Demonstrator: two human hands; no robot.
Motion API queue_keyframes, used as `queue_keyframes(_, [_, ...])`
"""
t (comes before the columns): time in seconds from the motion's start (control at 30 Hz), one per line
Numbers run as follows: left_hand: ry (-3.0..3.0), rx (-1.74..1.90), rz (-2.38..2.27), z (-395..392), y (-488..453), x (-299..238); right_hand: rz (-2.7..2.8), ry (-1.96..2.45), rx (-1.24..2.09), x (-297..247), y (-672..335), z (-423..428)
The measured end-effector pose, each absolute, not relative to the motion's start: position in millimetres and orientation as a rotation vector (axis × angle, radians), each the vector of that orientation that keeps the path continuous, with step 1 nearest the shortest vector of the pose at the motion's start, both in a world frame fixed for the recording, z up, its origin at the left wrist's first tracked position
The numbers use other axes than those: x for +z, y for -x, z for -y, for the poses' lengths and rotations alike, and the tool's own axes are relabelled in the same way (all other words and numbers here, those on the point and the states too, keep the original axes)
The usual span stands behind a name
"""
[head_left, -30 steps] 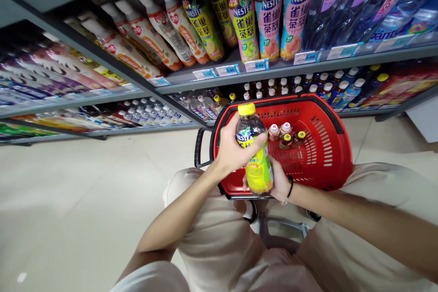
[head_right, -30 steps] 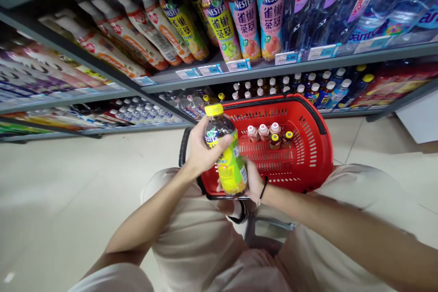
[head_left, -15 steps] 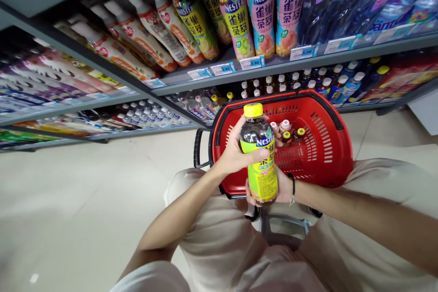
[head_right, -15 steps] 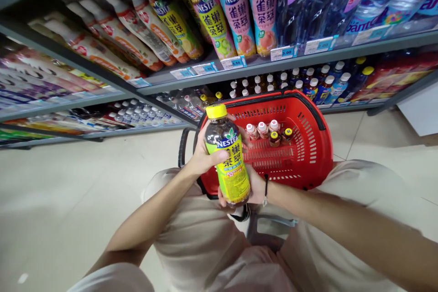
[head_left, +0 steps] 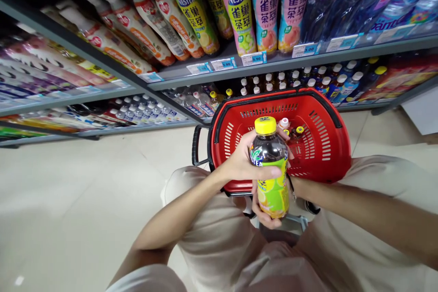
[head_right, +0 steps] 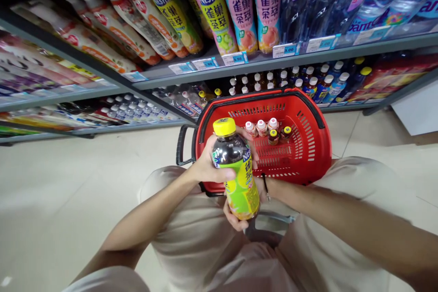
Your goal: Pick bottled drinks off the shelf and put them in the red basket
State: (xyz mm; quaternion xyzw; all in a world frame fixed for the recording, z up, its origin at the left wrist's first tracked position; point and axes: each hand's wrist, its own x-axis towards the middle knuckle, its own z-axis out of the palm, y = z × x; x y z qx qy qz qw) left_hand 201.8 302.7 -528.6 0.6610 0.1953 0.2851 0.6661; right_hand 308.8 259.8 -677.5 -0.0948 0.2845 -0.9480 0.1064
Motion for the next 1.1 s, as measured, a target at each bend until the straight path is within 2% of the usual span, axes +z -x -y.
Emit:
queue_keyframes(0.07, [-1.504, 0.669, -0.464, -302.5, -202.1, -528.4, -0.781, 0.365, -2.700, -685.7, -310.9, -260.6])
queue_keyframes(0.2, [-1.531, 0.757, -0.486, -303.9, -200.3, -529.0, -0.821, 0.319, -2.788, -688.8, -315.3, -258.4])
queue_keyframes(0.37, [-1.447, 0.683, -0.408, -305.7, -196.6, -529.3, -0.893, 0.239, -2.916, -672.3, -315.3, -256.9])
queue_keyframes(0.63, [-1.284, 0.734, -0.384, -313.1, -192.5, -532.1, -0.658, -0.536, -3.444, -642.5, -314.9, -250.3])
queue_keyframes(0.7, [-1.249, 0.794, -0.444, -318.8, -191.0, -535.9, -0.495, -1.044, -3.554, -633.8, -314.7, -252.6])
queue_keyframes(0.77, [-1.223, 0.862, -0.512, -325.0, -190.7, -540.4, -0.305, -1.563, -3.510, -624.6, -314.5, -255.7])
queue_keyframes(0.83, [-1.190, 0.934, -0.582, -329.7, -192.1, -543.9, -0.170, -1.874, -3.441, -616.1, -314.3, -257.2])
queue_keyframes(1.1, [-1.123, 1.166, -0.966, -323.2, -205.2, -533.2, -0.266, -2.020, -3.619, -602.5, -315.6, -251.0])
